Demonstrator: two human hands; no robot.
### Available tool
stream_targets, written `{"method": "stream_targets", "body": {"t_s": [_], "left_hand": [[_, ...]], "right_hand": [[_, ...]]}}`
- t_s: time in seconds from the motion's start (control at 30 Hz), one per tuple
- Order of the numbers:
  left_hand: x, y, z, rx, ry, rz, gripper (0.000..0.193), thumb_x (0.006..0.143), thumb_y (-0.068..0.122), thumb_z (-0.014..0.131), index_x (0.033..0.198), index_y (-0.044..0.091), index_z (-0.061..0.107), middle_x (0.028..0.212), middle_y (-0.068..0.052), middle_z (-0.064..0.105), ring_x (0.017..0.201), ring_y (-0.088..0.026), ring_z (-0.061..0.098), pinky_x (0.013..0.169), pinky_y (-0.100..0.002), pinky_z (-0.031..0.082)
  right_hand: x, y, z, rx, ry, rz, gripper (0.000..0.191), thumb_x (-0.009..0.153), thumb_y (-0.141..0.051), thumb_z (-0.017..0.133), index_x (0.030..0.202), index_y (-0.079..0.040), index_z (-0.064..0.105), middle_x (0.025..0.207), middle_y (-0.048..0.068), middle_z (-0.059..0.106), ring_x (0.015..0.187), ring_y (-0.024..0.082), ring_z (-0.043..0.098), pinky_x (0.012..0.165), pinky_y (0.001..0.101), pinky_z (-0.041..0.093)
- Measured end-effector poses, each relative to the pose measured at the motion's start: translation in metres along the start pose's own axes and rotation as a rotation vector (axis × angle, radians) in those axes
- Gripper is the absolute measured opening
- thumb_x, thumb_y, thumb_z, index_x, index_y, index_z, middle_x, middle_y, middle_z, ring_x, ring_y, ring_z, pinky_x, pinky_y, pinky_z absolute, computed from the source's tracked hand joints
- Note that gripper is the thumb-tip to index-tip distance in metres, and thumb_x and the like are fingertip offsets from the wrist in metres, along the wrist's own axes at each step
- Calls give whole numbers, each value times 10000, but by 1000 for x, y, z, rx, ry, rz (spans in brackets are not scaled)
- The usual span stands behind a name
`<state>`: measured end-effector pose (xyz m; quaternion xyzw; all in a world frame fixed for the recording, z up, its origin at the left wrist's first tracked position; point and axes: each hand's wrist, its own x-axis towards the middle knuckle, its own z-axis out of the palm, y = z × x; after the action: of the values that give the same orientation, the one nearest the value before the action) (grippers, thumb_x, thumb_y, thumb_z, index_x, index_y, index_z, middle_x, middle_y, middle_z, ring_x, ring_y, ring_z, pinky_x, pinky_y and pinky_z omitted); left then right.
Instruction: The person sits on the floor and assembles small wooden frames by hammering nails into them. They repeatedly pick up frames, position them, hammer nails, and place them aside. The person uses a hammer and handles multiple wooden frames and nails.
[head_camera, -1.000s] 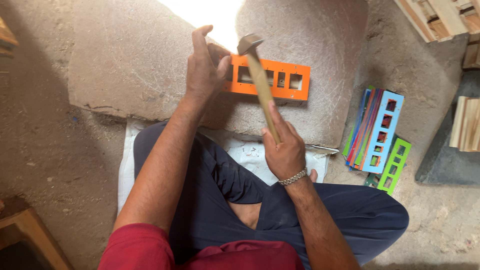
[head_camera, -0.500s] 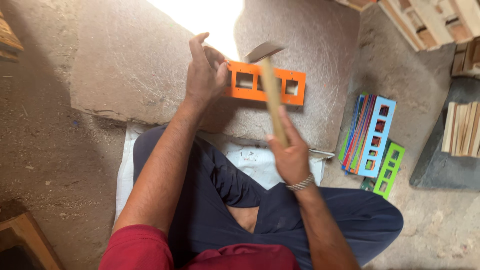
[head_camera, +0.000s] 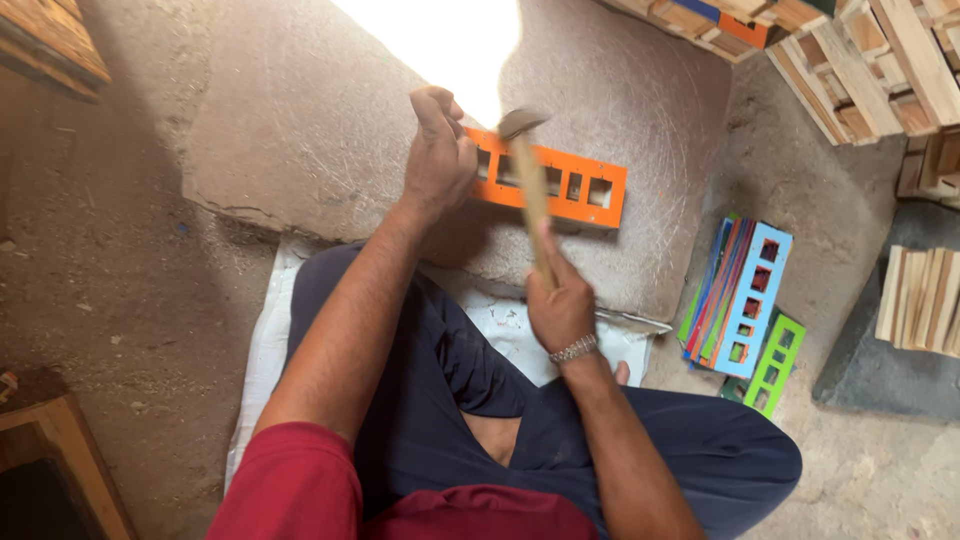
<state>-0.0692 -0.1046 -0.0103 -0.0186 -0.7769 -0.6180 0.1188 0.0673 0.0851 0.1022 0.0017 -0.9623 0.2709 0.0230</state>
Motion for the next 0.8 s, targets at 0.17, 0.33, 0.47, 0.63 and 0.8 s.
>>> {"method": "stream_targets", "body": {"t_s": [0.17, 0.33, 0.47, 0.63, 0.8], "left_hand": [[0, -3, 2, -27, -39, -69, 475, 827, -81, 393, 1244, 56, 213, 1061, -141, 435, 831, -196, 556, 719, -436, 575], [0, -3, 3, -24, -9, 46, 486, 806, -70, 390, 1246, 42, 214, 1067, -145, 437, 851, -212, 569, 786, -428, 577], [-5, -5, 3, -11, 18, 58, 458, 835, -47, 424, 1252, 19, 244, 1073, -152, 473, 869, -232, 581, 843, -478, 546], [-1, 1, 1, 34, -32, -23, 470, 909, -27, 444, 1326, 8, 231, 1072, -172, 484, 868, -250, 605, 842, -446, 564], [0, 36, 0, 151, -113, -106, 496, 909, 46, 521, 1376, 31, 352, 1181, -147, 533, 880, -263, 632, 822, -439, 557]], "right_hand": [[-6, 6, -28, 271, 199, -217, 589, 1020, -53, 643, 1563, 19, 428, 1380, 261, 642, 1071, 333, 742, 833, 393, 635], [-15, -7, -7, 60, 347, -313, 421, 1002, -30, 694, 1388, -179, 612, 1072, 161, 707, 918, 307, 756, 818, 416, 617], [-23, 1, 14, 78, -81, 29, 629, 945, -51, 655, 1553, -95, 499, 1160, 241, 720, 957, 349, 754, 819, 423, 616], [-73, 34, -14, 54, 221, -328, 680, 1062, -63, 658, 1661, -123, 342, 1316, 321, 625, 1114, 422, 679, 872, 461, 591], [-114, 71, -35, 816, 81, 649, 823, 927, -28, 615, 1641, -229, 257, 773, 96, 559, 467, 101, 477, 361, 270, 411]]}}
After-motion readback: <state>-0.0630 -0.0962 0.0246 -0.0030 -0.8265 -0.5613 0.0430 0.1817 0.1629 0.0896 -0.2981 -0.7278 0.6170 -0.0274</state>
